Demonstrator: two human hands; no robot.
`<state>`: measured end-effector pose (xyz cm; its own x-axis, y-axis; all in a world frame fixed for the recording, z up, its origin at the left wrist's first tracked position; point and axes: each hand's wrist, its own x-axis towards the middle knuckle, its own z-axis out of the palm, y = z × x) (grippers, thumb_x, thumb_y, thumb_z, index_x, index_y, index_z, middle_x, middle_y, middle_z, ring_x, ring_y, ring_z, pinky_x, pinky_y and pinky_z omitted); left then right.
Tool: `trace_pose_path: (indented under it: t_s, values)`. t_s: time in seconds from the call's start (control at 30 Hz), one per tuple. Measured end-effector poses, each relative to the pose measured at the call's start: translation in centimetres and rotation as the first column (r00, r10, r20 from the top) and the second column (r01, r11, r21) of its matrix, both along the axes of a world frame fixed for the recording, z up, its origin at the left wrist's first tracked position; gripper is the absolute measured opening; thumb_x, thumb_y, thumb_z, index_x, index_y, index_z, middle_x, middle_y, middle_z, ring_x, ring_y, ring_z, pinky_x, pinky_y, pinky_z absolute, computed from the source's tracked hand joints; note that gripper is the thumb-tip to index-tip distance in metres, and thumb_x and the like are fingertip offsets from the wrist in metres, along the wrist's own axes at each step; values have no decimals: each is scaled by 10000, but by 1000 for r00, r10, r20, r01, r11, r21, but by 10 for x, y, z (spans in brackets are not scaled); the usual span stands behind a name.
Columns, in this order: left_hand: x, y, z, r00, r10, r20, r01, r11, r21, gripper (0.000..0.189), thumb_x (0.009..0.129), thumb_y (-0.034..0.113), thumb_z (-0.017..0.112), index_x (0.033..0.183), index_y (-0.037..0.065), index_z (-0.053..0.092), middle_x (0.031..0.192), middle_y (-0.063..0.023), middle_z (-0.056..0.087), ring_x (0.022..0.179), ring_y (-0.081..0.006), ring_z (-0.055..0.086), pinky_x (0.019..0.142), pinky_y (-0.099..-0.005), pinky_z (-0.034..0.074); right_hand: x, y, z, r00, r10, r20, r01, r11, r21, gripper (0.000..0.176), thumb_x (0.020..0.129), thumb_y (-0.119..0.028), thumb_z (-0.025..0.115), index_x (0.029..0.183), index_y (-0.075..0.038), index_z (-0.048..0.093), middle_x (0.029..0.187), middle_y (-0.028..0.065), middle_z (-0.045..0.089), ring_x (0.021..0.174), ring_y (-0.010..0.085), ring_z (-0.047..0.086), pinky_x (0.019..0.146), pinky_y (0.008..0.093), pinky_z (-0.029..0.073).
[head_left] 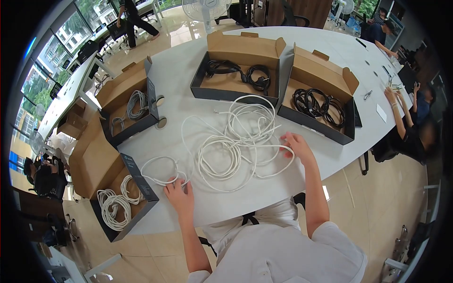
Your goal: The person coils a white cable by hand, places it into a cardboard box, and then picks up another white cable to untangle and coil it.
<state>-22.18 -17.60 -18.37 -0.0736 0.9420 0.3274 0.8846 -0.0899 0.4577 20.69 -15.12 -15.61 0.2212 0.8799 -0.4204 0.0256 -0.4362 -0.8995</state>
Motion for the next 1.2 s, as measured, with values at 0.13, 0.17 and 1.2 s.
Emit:
trace_pose_path:
  t_s: [0.13, 0.17, 1.2]
  values:
    - [8, 4, -6, 1000, -21, -17, 22, 996, 86, 200, 804, 131, 674, 914, -1, 571, 1128, -167, 517, 1085, -384, 445, 934, -485, 370, 2, 35, -14, 991, -88, -104, 85, 996, -29, 422, 950, -436, 541, 1058, -37, 626, 721, 31, 624, 518, 115, 548, 435, 253, 399]
    - [9, 4, -6, 999, -37, -4, 37, 995, 90, 195, 806, 128, 671, 907, -4, 568, 1127, -169, 516, 1084, -384, 445, 932, -484, 371, 3, 44, -19, 996, -74, -45, 73, 997, -26, 386, 945, -407, 560, 1040, -39, 629, 716, 15, 608, 529, 100, 534, 440, 245, 380]
    - [-19, 1, 65, 99, -133, 986, -368, 916, 161, 410, 1023, 305, 426, 669, 117, 340, 590, 25, 312, 440, -71, 273, 472, -265, 320, 4, 13, 112, 855, -518, -7, 274, 443, 854, 122, 876, -58, 685, 884, -78, 565, 692, -19, 511, 583, 43, 433, 532, 190, 336]
